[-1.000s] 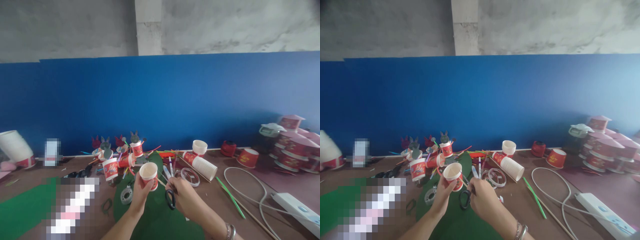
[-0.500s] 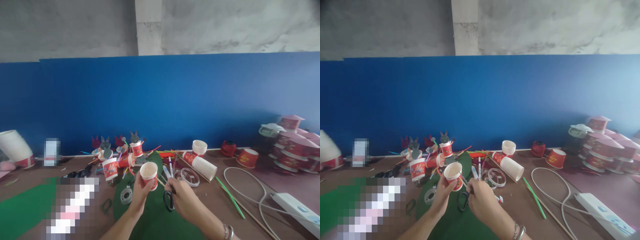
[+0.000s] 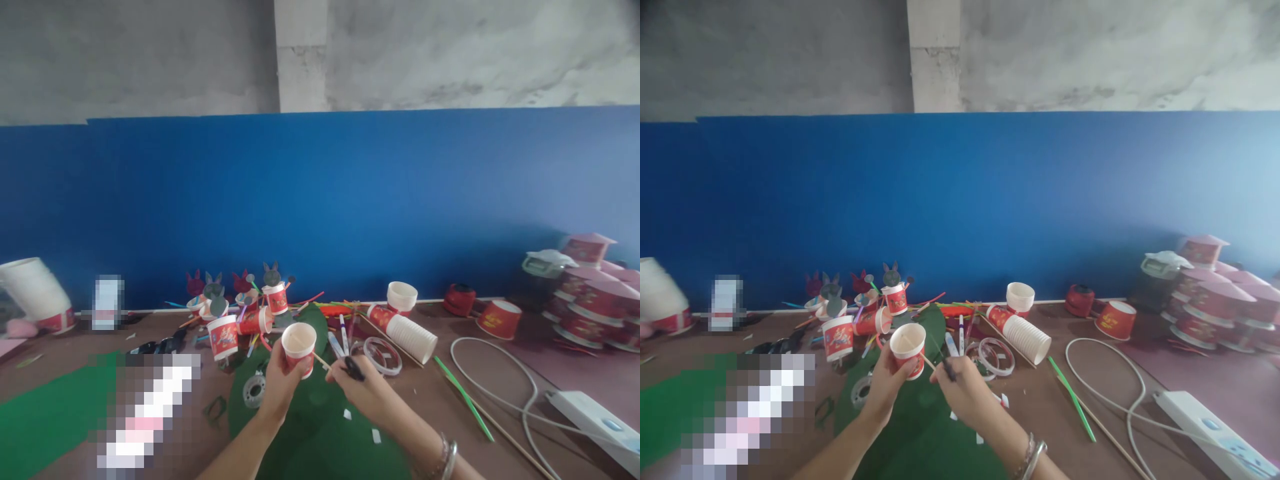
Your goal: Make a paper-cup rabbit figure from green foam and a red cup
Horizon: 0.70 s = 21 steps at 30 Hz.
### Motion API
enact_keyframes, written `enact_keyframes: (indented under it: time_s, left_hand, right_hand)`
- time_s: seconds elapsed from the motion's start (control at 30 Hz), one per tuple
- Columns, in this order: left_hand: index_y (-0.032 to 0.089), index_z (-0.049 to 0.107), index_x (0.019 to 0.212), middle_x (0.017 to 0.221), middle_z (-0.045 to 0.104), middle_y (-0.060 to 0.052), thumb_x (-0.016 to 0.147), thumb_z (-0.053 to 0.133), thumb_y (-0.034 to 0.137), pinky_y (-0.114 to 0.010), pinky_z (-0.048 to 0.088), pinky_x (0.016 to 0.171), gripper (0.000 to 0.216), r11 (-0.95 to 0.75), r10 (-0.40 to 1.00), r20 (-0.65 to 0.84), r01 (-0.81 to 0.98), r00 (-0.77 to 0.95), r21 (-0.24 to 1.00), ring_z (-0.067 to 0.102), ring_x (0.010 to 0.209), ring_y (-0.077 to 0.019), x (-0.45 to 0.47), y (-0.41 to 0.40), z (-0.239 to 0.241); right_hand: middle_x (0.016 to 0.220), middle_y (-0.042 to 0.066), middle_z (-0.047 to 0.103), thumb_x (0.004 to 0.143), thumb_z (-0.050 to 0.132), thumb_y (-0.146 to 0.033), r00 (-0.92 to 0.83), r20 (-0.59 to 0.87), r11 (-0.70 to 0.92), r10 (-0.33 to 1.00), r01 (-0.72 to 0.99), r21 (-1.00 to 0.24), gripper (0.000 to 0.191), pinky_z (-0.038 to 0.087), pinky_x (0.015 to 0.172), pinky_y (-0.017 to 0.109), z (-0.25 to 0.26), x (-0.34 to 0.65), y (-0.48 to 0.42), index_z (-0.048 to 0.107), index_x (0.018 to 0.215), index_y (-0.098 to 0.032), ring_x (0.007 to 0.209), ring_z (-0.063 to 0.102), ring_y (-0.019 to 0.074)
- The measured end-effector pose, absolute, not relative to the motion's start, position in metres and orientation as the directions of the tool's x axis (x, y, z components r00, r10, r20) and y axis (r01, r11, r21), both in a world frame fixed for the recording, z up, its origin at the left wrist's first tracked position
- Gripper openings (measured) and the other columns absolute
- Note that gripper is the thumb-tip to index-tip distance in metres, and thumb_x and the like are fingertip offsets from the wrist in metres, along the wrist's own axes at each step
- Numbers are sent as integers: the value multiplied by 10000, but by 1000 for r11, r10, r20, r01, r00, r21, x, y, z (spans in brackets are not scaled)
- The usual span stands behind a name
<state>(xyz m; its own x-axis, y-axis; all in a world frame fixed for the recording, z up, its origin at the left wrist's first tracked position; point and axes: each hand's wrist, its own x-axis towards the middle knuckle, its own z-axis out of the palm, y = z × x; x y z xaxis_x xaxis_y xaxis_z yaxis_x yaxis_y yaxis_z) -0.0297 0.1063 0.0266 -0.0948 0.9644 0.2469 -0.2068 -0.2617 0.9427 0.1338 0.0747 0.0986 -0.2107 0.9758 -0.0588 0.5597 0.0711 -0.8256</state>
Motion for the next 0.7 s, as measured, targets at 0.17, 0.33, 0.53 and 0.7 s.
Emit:
enact_keyframes:
  time_s: [0.17,0.33,0.53,0.7]
  left_hand:
    - [164,481,1169,1123,619,-102,669,703,324,-336,443,881,570,-233,972,222,-168,-81,958,580,1024,-244,-29,104,29]
    - [165,474,1179,1136,617,-101,675,698,330,-319,441,882,576,-262,963,249,-145,-101,954,578,1033,-238,-30,105,27]
    - [163,491,1149,1081,634,-93,683,689,321,-328,445,880,530,-301,949,288,-97,-127,949,593,992,-228,-32,110,25]
    - [162,523,1101,1046,647,-85,676,688,329,-327,458,856,486,-279,957,270,-80,-103,957,605,961,-229,-30,105,28]
  right_hand:
    - [510,-25,424,611,464,-20,-289,102,287,952,722,-629,158,230,517,230,104,137,67,499,549,-161,537,352,100]
    - [447,-65,339,760,452,-249,-237,-104,15,966,453,-892,156,202,424,212,99,139,75,567,697,-163,419,287,82]
    - [407,-96,260,795,389,-343,-228,-268,-198,936,287,-937,249,167,388,209,88,134,82,563,758,-169,370,202,79]
    - [537,6,518,677,467,-102,-317,88,312,944,780,-543,128,209,502,239,100,135,69,545,593,-159,528,398,111]
